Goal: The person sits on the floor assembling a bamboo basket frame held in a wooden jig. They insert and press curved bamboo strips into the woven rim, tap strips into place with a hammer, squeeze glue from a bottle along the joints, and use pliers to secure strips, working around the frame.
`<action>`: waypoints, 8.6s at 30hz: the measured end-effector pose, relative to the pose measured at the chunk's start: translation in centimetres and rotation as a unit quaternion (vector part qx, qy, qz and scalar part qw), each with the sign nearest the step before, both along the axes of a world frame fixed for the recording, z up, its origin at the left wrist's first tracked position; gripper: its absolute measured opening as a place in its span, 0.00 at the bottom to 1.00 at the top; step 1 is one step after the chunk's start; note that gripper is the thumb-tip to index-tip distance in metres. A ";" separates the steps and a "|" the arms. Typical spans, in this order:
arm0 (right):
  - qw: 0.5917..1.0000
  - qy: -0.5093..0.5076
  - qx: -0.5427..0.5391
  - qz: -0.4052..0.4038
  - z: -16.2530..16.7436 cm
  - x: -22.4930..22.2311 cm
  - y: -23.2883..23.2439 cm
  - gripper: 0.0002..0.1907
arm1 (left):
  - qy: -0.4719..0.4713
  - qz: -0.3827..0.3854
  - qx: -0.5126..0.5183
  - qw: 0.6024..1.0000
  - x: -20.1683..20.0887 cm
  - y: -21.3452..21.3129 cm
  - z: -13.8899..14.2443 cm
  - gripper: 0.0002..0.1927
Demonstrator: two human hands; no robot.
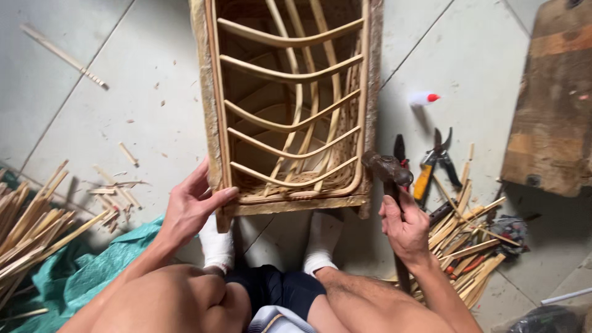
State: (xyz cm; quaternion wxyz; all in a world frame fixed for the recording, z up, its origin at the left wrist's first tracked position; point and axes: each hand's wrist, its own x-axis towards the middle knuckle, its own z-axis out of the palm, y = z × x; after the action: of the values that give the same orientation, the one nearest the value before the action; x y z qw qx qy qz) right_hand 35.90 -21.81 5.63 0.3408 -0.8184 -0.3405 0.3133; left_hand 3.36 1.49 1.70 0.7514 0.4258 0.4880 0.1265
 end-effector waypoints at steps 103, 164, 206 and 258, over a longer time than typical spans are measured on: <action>0.859 -0.033 0.133 0.493 0.4 -10.6 10.7 0.28 | -0.092 0.105 -0.077 0.987 -3.9 -1.1 -6.4 0.23; 0.967 -0.189 -0.108 -0.129 -9.6 -5.5 -8.9 0.22 | 0.066 -0.372 0.636 0.673 1.9 -1.0 0.4 0.30; 0.794 -0.120 -0.460 0.378 7.3 0.1 42.1 0.24 | -0.060 0.042 0.252 0.965 9.3 24.8 -2.7 0.34; 0.871 0.280 -0.390 0.104 6.7 -2.2 41.4 0.18 | 0.122 0.058 0.513 0.848 13.7 24.5 -2.1 0.45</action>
State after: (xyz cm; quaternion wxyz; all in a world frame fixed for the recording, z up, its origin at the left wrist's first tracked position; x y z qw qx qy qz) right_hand 33.67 19.56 12.33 0.0400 -0.7228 -0.1639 0.6701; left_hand 17.09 25.98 -0.38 0.3517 0.7334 0.4650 0.3496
